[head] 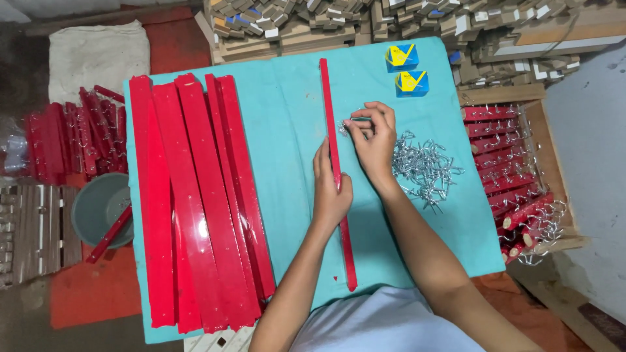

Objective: Manually inserting metal hooks into pre-drilled holes on a red plastic strip

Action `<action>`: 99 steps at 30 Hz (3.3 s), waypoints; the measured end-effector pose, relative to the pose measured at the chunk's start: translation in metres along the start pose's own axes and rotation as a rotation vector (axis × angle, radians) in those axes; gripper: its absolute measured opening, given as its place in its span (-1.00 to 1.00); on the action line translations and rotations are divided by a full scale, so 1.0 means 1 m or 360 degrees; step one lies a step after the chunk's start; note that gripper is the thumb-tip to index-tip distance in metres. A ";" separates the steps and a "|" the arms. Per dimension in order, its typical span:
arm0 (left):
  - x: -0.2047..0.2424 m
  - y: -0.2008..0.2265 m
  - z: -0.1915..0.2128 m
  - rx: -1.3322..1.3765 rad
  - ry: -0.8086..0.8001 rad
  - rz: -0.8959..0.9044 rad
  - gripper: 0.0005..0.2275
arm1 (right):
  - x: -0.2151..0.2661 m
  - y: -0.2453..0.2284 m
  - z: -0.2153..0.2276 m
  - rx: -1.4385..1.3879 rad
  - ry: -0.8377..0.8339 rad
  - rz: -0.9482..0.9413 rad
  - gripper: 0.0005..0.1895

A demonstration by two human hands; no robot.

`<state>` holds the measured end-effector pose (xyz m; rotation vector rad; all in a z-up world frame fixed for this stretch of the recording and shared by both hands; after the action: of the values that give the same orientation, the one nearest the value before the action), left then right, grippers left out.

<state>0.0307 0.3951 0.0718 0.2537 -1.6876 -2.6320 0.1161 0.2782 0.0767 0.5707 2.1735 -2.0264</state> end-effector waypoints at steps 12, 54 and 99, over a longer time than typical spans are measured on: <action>0.002 0.016 0.013 -0.0103 0.0198 -0.0078 -0.48 | 0.006 0.029 -0.007 -0.0507 -0.0060 -0.0081 -0.84; -0.004 0.010 0.042 -0.0060 0.0787 0.0072 -0.85 | 0.016 0.001 -0.027 -0.0849 -0.0301 -0.0463 -0.52; -0.107 -0.025 0.015 -0.0709 0.0053 -0.0258 -0.37 | -0.118 -0.002 -0.041 0.0547 -0.1065 -0.0016 -0.87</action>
<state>0.1362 0.4293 0.0692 0.4347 -1.0663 -3.0051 0.2312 0.2958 0.1222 -0.1006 1.4590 -2.1855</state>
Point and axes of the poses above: each hand's wrist, its own x-axis away from the middle knuckle, its own z-axis out of the back of the hand, y = z × x, the point moved 5 cm from there along -x, towards the middle knuckle, and after that the axes turned 15 degrees about -x, right-handed, at the moved point
